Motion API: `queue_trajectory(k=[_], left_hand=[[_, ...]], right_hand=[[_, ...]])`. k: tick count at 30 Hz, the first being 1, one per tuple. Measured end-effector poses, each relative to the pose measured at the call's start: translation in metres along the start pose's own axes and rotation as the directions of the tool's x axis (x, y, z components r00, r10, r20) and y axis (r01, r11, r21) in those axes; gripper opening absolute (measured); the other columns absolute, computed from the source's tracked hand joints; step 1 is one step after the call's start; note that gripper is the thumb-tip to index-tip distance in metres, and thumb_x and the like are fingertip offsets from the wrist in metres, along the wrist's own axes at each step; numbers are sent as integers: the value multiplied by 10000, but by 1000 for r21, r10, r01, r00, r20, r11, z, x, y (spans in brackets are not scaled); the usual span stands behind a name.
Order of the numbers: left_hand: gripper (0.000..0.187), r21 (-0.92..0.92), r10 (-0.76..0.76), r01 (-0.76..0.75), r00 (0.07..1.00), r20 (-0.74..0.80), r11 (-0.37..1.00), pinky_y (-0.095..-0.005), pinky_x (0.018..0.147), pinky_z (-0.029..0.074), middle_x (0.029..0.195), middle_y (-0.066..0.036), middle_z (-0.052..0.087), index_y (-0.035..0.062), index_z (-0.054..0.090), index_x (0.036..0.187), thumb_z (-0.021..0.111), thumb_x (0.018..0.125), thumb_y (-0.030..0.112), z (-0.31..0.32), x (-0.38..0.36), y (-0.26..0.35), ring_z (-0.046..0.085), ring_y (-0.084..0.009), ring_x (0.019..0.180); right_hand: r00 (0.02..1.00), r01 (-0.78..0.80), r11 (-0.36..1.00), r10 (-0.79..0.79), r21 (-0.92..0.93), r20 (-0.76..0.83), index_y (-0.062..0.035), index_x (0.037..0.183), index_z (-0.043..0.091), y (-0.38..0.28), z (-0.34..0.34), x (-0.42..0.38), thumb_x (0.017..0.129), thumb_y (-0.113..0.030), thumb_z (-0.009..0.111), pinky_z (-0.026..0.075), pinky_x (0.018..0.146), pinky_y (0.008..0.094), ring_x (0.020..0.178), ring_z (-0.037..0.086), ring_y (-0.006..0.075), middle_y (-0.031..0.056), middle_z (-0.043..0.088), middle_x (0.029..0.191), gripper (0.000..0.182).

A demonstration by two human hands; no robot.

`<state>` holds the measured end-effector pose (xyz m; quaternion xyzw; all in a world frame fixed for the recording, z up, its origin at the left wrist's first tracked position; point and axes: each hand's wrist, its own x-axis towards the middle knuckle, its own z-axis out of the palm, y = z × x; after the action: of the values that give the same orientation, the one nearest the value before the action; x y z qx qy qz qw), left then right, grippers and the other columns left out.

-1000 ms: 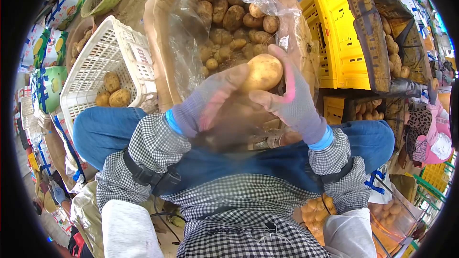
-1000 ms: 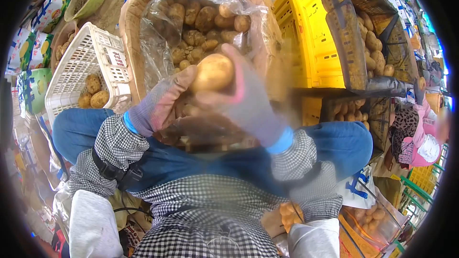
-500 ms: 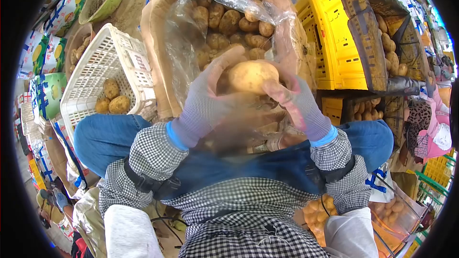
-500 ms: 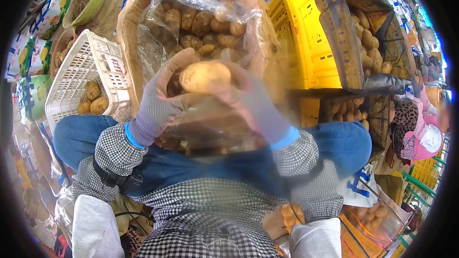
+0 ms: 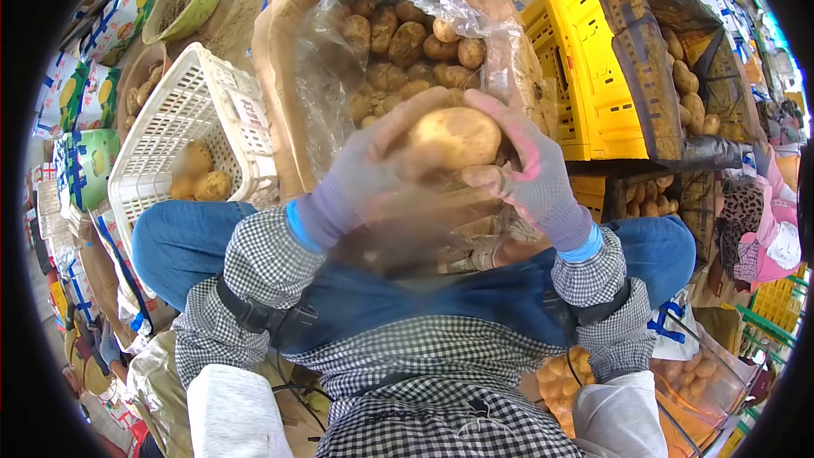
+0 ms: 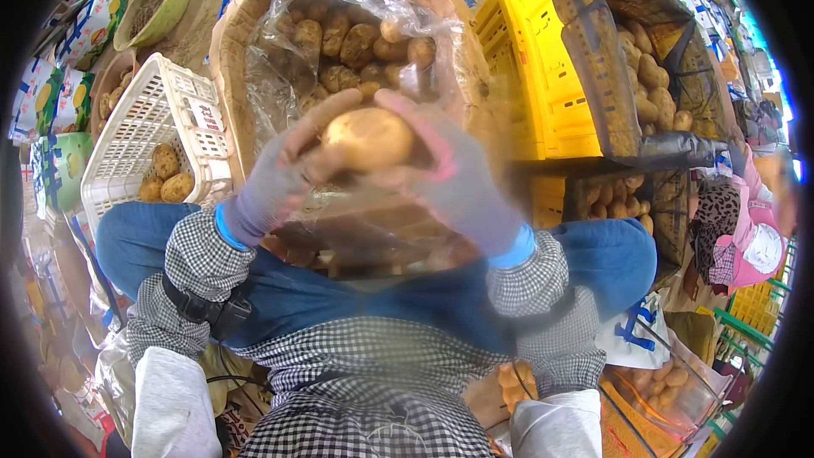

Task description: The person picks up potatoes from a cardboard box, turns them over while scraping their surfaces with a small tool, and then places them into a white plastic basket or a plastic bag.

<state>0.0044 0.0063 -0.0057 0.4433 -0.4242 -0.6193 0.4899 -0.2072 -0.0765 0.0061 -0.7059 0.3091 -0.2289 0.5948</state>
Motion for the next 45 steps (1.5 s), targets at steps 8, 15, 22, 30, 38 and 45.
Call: queue_trajectory(k=[8,15,22,30,38,45], left_hand=[[739,-63,-92,90,996,-20,994,-306,948,493,1322,-92,516,27,403,1418,771,821,259,15,-4,0,543,-176,1166],[736,28,-12,11,1000,19,1000,-336,1041,404,1325,-95,521,0,457,1373,809,774,243,28,-2,10,506,-192,1212],[678,158,65,-53,995,-72,986,-314,1056,392,1348,-95,513,-11,481,1352,784,747,39,16,-4,-13,480,-179,1248],[702,315,164,-138,985,-57,939,-308,1057,404,1333,-91,528,-6,467,1363,746,723,-75,9,-3,-23,491,-177,1246],[695,-213,-174,157,983,-66,964,-259,796,540,1231,-92,587,49,395,1431,672,885,377,15,-1,-1,642,-153,964],[639,-51,-120,116,989,-84,992,-271,894,442,1213,-72,590,30,432,1412,518,967,481,11,-1,-12,550,-134,1051]], right_hand=[[991,92,992,-83,87,-107,31,1286,529,19,6,-1,918,-402,632,443,976,310,1139,557,187,134,568,1282,578],[987,-3,992,24,129,-157,8,1184,582,30,15,-6,911,-277,638,460,935,331,1061,611,240,143,646,1112,399],[951,94,987,-127,-130,-282,-12,1116,632,33,35,1,960,-233,576,470,789,299,912,586,145,70,643,956,277],[973,-100,986,125,132,-192,-4,1171,604,35,21,1,993,-235,519,492,761,279,888,588,131,58,624,1012,304],[975,-122,921,181,369,-129,-12,1397,413,29,11,5,888,-395,677,410,1019,304,1207,502,173,108,511,1332,689],[986,132,991,-128,27,-110,-8,1432,351,26,25,-3,790,-261,796,364,1079,334,1283,443,203,136,424,1418,822]])
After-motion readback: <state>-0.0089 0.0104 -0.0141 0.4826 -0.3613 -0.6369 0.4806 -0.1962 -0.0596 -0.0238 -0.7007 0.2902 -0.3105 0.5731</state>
